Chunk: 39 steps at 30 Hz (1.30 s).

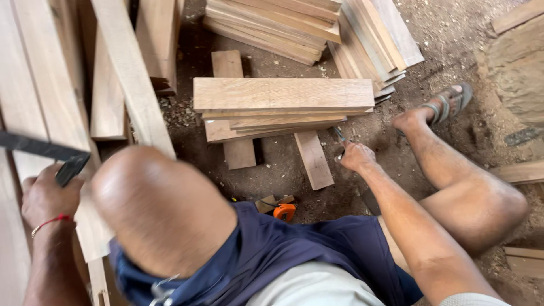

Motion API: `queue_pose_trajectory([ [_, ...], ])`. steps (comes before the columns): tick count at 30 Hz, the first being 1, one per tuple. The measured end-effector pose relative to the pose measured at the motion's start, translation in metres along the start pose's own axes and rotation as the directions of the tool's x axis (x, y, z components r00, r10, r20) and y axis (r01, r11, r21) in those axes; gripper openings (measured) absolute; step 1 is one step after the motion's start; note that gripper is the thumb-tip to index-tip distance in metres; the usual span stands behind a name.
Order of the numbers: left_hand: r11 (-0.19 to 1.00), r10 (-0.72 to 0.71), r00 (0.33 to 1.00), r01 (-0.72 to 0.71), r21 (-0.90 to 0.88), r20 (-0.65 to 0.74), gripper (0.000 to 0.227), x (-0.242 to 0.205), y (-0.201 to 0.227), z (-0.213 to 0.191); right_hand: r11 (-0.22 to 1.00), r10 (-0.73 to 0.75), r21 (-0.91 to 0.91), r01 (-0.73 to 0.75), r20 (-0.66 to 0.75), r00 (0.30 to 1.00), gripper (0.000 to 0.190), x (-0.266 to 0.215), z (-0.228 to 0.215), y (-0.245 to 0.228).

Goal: The person marks lines on wooden boards using a speed square and a pencil, then uses a small wooden hand plane to smooth the edges of the boards.

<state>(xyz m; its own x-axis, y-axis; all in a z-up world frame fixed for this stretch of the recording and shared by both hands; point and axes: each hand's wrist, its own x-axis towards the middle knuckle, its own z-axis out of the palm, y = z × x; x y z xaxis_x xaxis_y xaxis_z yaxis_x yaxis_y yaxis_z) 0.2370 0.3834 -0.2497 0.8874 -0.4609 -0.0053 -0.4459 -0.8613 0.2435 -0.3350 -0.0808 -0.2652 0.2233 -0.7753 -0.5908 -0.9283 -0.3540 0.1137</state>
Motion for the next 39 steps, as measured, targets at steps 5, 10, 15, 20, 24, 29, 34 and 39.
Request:
queue_pose_trajectory([
  [5,0.964,0.111,0.993,-0.099,0.247,-0.035,0.060,0.024,0.005,-0.006,0.978,0.064,0.198,-0.066,0.013,0.998,0.084,0.018,0.024,0.006],
  [10,0.984,0.175,0.982,-0.176,-0.010,-0.068,0.048,0.090,0.083,-0.027,0.936,0.175,0.300,-0.184,0.056,0.983,0.081,0.015,0.059,0.019],
  [15,0.770,0.595,0.804,-0.566,-0.295,0.011,0.038,0.172,0.229,-0.055,0.921,0.238,0.288,-0.264,0.124,0.963,0.083,0.030,0.089,0.038],
  [20,0.794,0.487,0.695,-0.605,0.064,0.529,0.058,0.143,0.393,-0.079,0.922,0.274,0.245,-0.300,0.134,0.952,0.054,0.032,0.075,0.020],
  [24,0.890,0.345,0.520,-0.446,-0.096,0.781,0.070,0.094,0.447,-0.063,0.732,0.258,0.625,-0.270,0.112,0.960,0.071,0.003,0.011,-0.023],
  [29,0.974,0.173,0.354,-0.200,-0.106,0.919,0.085,0.086,0.440,-0.023,0.177,-0.046,0.981,-0.082,0.091,0.995,0.093,-0.028,-0.028,-0.066],
  [34,0.972,0.200,0.115,-0.149,-0.182,0.973,0.097,0.109,0.426,0.019,-0.162,-0.212,0.965,-0.206,0.170,0.963,0.118,-0.030,-0.030,-0.117],
  [39,0.972,0.038,0.083,-0.235,-0.017,0.996,0.097,0.118,0.425,0.043,-0.286,-0.262,0.935,-0.211,0.135,0.956,0.132,-0.023,-0.008,-0.130],
])
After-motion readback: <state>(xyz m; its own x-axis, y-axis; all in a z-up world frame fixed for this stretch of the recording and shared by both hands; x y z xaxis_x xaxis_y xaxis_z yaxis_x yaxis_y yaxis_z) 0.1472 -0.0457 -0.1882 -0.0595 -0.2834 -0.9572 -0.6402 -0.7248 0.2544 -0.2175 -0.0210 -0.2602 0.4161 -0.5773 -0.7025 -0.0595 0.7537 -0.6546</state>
